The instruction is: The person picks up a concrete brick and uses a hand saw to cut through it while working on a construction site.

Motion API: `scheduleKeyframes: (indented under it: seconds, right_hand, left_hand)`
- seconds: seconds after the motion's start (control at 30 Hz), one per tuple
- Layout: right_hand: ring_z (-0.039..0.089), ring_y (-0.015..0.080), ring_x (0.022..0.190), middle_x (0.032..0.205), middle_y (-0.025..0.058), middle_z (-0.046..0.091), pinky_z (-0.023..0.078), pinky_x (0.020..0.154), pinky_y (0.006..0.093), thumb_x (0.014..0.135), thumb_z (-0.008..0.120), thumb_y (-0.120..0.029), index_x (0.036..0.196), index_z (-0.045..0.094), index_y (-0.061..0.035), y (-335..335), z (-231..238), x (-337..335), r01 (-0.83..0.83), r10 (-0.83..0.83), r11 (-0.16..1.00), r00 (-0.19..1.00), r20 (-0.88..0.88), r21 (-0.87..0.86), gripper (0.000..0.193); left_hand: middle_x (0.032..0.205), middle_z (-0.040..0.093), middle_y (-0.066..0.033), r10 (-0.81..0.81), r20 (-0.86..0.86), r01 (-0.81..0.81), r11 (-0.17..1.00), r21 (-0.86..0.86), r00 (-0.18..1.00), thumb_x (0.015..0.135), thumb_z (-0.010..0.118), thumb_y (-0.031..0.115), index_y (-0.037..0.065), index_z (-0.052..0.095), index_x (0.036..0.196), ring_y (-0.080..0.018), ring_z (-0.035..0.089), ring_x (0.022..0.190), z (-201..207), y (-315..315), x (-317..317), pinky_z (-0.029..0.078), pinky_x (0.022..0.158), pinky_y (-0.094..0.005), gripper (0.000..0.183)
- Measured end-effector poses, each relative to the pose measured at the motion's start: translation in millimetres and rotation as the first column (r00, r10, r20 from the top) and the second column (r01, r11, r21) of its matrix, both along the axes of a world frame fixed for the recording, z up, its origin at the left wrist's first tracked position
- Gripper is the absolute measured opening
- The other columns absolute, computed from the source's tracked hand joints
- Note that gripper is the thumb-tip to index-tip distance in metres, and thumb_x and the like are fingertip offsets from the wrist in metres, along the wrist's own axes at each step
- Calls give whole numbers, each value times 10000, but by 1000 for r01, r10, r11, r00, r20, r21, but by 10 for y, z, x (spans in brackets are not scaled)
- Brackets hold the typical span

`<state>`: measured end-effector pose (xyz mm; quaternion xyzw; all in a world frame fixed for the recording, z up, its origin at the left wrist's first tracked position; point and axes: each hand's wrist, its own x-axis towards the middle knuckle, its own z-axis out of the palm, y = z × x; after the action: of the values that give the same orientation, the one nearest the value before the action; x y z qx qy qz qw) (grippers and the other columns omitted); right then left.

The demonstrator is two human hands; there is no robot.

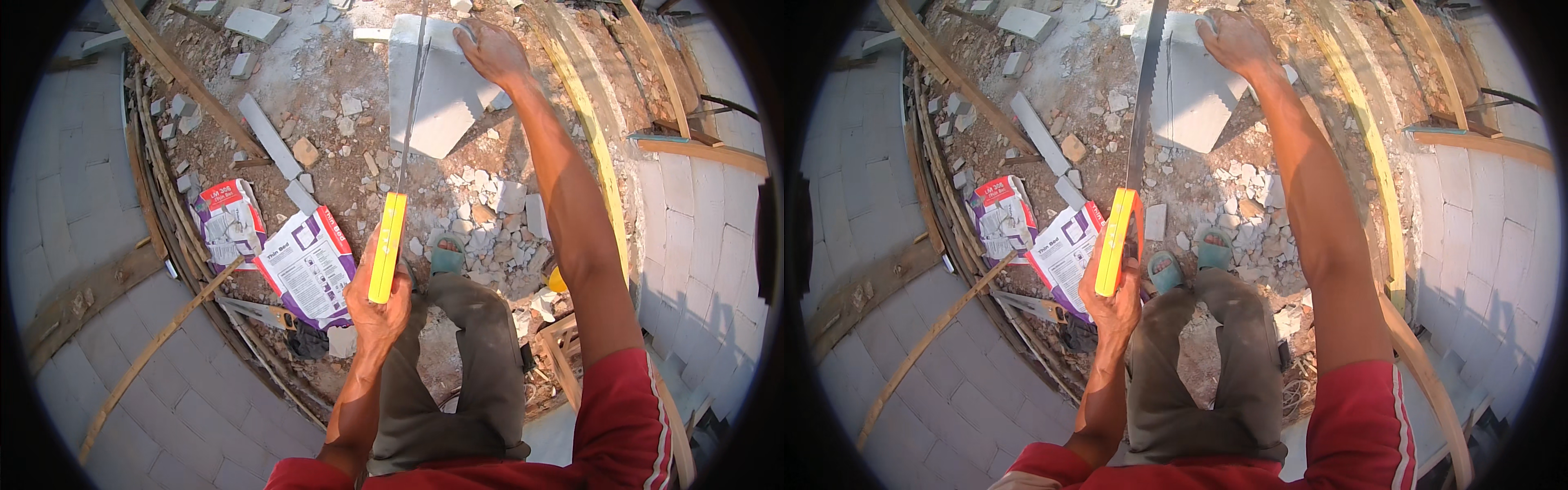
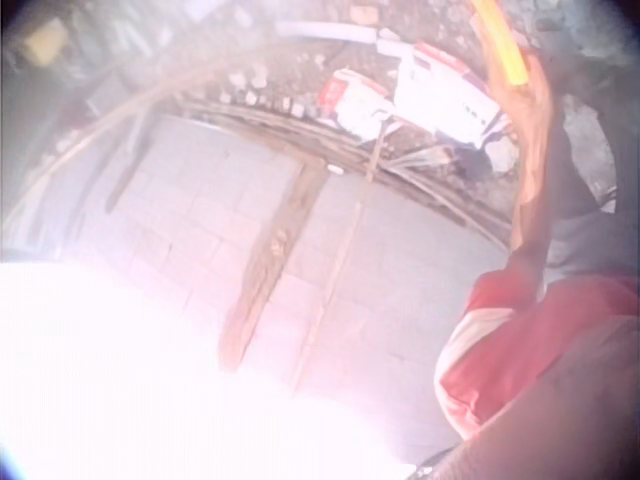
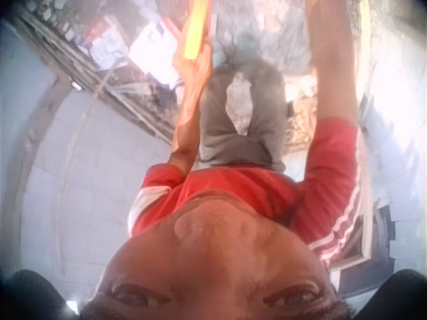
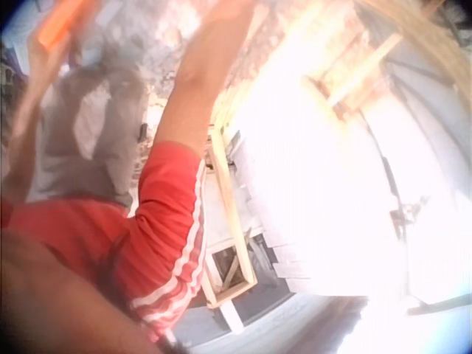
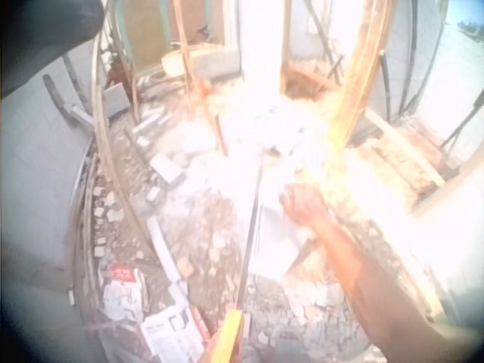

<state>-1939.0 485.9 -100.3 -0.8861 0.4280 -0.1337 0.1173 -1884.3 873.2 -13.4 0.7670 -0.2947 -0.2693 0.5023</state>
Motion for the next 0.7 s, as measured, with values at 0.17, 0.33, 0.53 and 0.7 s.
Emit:
scheduleKeyframes:
  seconds: [0.17, 0.33, 0.53, 0.7]
  right_hand:
    - [615, 404, 1051, 1090, 237, 663, 459, 948, 478, 958, 396, -424, 1222, 599, -29, 11, 10, -5, 7, -7, 1000, 1000, -7, 10, 517]
    - [615, 406, 1052, 1088, 247, 660, 457, 953, 476, 961, 397, -416, 1224, 595, -22, 13, 72, 41, 8, -8, 1000, 1000, -2, 14, 514]
    - [628, 398, 1036, 1067, 234, 671, 467, 935, 472, 934, 423, -324, 1166, 620, -8, -141, 17, 93, 47, -49, 998, 998, -36, -43, 439]
    - [632, 410, 1039, 1066, 240, 670, 484, 900, 476, 853, 420, -210, 975, 697, 11, -512, -157, 381, 96, -111, 991, 981, -159, -97, 375]
  left_hand:
    - [919, 636, -23, -59, -56, 59, 998, -8, 997, 816, 551, -35, -25, 515, 1350, -54, 509, 682, -262, 85, 148, 430, 619, -196, 536]
    - [931, 647, -30, -99, 35, 102, 992, -71, 994, 808, 526, -55, -26, 510, 1352, -37, 505, 676, -486, 45, 168, 426, 601, -184, 545]
    - [1072, 691, -135, -126, 124, 142, 982, -127, 984, 814, 542, -34, -14, 497, 1365, -75, 580, 719, -980, -59, 116, 493, 660, -224, 554]
    - [1008, 690, -102, -142, 145, 174, 957, -233, 979, 822, 547, -28, 0, 489, 1378, -68, 569, 702, -1479, -189, 59, 481, 651, -217, 560]
